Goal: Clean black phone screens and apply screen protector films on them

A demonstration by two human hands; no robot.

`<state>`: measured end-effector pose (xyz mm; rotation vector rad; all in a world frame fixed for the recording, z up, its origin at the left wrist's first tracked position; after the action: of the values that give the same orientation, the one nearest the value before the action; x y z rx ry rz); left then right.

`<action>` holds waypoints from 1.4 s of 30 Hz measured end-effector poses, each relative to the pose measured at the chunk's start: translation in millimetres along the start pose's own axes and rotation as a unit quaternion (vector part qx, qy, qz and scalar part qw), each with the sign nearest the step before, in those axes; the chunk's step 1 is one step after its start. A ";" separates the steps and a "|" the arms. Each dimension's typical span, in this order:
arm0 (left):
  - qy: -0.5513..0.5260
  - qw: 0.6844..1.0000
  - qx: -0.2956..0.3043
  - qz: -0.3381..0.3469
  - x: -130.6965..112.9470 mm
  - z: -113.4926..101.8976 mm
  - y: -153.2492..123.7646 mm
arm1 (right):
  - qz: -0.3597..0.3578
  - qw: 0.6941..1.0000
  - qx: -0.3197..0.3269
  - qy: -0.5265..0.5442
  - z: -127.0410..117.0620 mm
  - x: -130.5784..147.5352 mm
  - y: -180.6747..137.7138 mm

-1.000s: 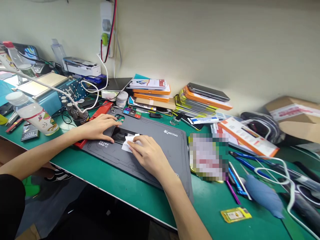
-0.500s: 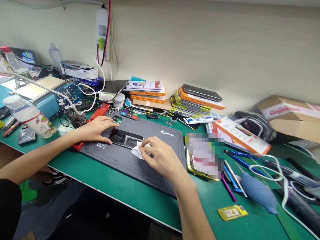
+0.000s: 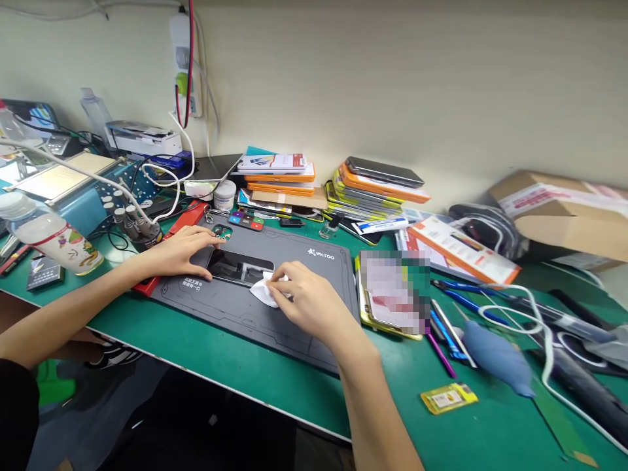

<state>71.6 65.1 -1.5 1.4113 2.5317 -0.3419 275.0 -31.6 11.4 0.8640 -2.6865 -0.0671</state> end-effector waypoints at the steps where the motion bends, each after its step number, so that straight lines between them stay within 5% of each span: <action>1: -0.003 1.000 0.001 0.004 -0.5 -0.1 0.3 | 0.004 1.000 -0.007 -0.007 -1.0 0.1 0.4; 15: -0.058 0.998 0.013 -0.013 3.4 -0.5 5.6 | 0.031 0.997 -0.045 -0.059 0.7 -1.8 0.4; 25: -0.051 0.999 0.002 0.007 1.2 3.9 6.1 | -0.024 0.996 -0.037 -0.078 8.0 30.0 16.6; 34: -0.029 1.000 0.010 0.004 0.6 5.4 6.9 | 0.018 0.996 -0.059 -0.063 -2.6 7.9 1.7; 42: -0.044 0.999 0.014 -0.005 0.7 2.6 8.0 | 0.028 0.991 -0.082 -0.097 -3.5 15.2 2.3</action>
<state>78.3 69.0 -4.9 1.3621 2.4733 -0.4334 263.1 -38.2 19.4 0.7661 -2.8317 -0.3729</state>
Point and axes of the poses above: each hand's wrist, its own y-axis towards the middle knuckle, its own z-axis out of the palm, x = y × z, the point moved 10 cm from there along y, towards the middle knuckle, and after that the axes turned 13 degrees about x, right-handed, at the moved point
